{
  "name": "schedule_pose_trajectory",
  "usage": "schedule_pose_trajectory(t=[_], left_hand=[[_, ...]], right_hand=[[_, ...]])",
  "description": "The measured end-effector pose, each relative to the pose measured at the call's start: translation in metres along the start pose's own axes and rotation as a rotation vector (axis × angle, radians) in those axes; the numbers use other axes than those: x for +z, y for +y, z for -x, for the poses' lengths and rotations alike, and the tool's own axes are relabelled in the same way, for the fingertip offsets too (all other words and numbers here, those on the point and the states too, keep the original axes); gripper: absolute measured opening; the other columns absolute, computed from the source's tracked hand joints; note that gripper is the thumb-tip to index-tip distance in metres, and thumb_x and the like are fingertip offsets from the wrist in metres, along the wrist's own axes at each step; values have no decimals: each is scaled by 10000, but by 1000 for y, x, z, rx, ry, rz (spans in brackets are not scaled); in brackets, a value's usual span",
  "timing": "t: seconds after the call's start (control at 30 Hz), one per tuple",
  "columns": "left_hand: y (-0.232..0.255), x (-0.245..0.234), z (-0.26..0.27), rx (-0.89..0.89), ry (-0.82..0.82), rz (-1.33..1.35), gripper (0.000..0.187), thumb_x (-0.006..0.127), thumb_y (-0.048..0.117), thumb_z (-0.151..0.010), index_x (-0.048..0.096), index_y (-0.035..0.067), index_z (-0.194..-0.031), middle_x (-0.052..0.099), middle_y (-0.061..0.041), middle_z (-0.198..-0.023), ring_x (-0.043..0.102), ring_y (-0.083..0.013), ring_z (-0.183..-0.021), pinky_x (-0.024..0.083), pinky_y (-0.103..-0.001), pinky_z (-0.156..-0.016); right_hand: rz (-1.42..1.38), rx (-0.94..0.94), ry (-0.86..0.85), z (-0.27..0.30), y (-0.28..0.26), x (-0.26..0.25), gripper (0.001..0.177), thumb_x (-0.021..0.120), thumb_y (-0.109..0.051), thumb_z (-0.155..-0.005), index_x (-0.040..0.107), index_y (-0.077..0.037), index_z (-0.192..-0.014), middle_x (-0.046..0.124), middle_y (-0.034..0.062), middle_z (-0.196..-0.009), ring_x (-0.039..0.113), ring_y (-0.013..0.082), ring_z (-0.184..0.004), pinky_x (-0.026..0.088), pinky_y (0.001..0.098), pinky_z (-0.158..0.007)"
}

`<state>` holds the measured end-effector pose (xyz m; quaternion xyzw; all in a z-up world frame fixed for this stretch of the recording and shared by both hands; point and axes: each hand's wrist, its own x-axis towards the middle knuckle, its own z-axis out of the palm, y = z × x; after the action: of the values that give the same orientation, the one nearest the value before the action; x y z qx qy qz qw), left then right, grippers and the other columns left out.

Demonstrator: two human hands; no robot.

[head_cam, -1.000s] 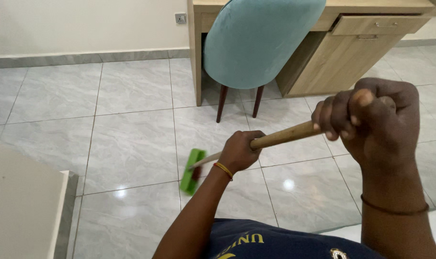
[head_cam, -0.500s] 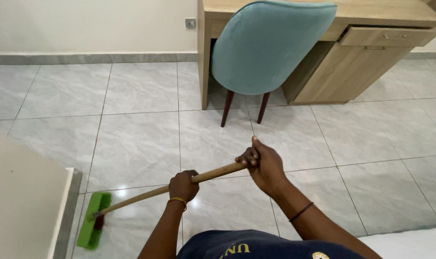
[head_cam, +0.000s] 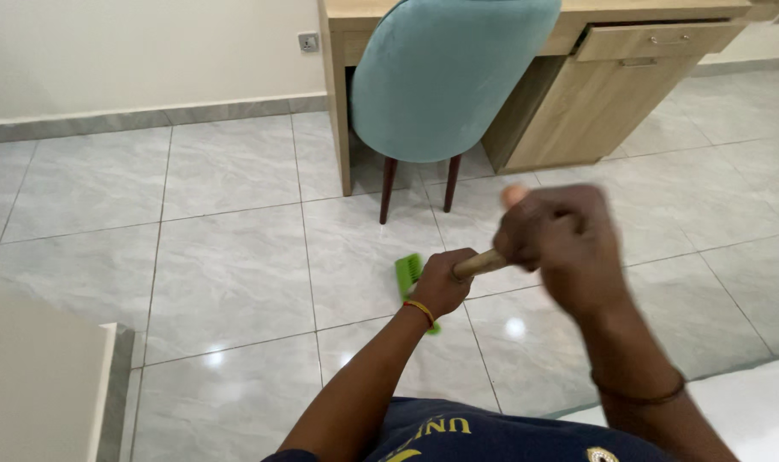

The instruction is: The person sweeps the tiled floor around the base of a bed and under a desk using a broom.

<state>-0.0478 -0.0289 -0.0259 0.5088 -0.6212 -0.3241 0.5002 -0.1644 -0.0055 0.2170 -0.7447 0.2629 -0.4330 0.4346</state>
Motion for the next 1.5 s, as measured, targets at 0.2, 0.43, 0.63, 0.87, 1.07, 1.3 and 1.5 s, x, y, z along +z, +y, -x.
schedule_pose_trajectory(t=[0.2, 0.43, 0.63, 0.87, 1.07, 1.3, 1.5], left_hand=[[-17, 8, 6, -168, -216, 5, 146, 697, 236, -977, 671, 97, -943, 738, -74, -894, 731, -246, -854, 578, -383, -765], [38, -46, -7, 36, -119, -187, 153, 743, 233, -894, 746, 132, -1010, 753, -97, -787, 698, -270, -678, 543, -400, -658], [-28, -91, 9, -256, 138, -401, 145, 733, 123, -835, 781, 159, -966, 769, -100, -796, 730, -285, -736, 569, -409, -725], [-131, -127, 90, -592, 76, -734, 173, 725, 122, -803, 786, 190, -950, 763, -101, -838, 724, -300, -829, 545, -443, -861], [-81, -98, 66, -378, 112, -552, 129, 698, 130, -843, 781, 177, -931, 759, -92, -797, 719, -314, -736, 576, -442, -735], [12, -23, 15, 1, -33, -138, 152, 688, 128, -858, 757, 159, -991, 764, -82, -833, 723, -289, -726, 569, -414, -689], [-42, 22, 19, 38, -223, -31, 101, 697, 155, -913, 729, 75, -964, 751, -126, -896, 695, -312, -829, 562, -416, -755]], right_hand=[[181, 235, -260, 23, 9, 30, 459, 641, -448, -975, 761, -48, -785, 631, 35, -553, 476, 88, -476, 385, 270, -410], [-64, -63, 77, -4, -11, -43, 534, 621, -447, -1080, 534, -132, -657, 508, 26, -536, 471, 129, -422, 456, 306, -486], [-545, 187, 257, -9, 75, -13, 471, 496, -292, -1105, 413, -189, -654, 344, -17, -519, 444, 184, -502, 517, 451, -691], [-584, 500, 116, 46, 150, 77, 474, 566, -222, -1032, 453, -153, -577, 423, 23, -513, 490, 206, -531, 586, 482, -905], [-416, 453, 134, 4, 96, 22, 508, 613, -255, -987, 419, -182, -522, 372, -2, -459, 437, 190, -429, 570, 467, -746], [-46, 202, 51, -10, -52, -42, 553, 524, -307, -1034, 376, -194, -514, 303, -29, -408, 328, 143, -317, 435, 386, -455], [104, 298, -333, 6, -5, 4, 488, 640, -329, -931, 593, -86, -510, 411, -2, -436, 301, 72, -371, 231, 287, -356]])
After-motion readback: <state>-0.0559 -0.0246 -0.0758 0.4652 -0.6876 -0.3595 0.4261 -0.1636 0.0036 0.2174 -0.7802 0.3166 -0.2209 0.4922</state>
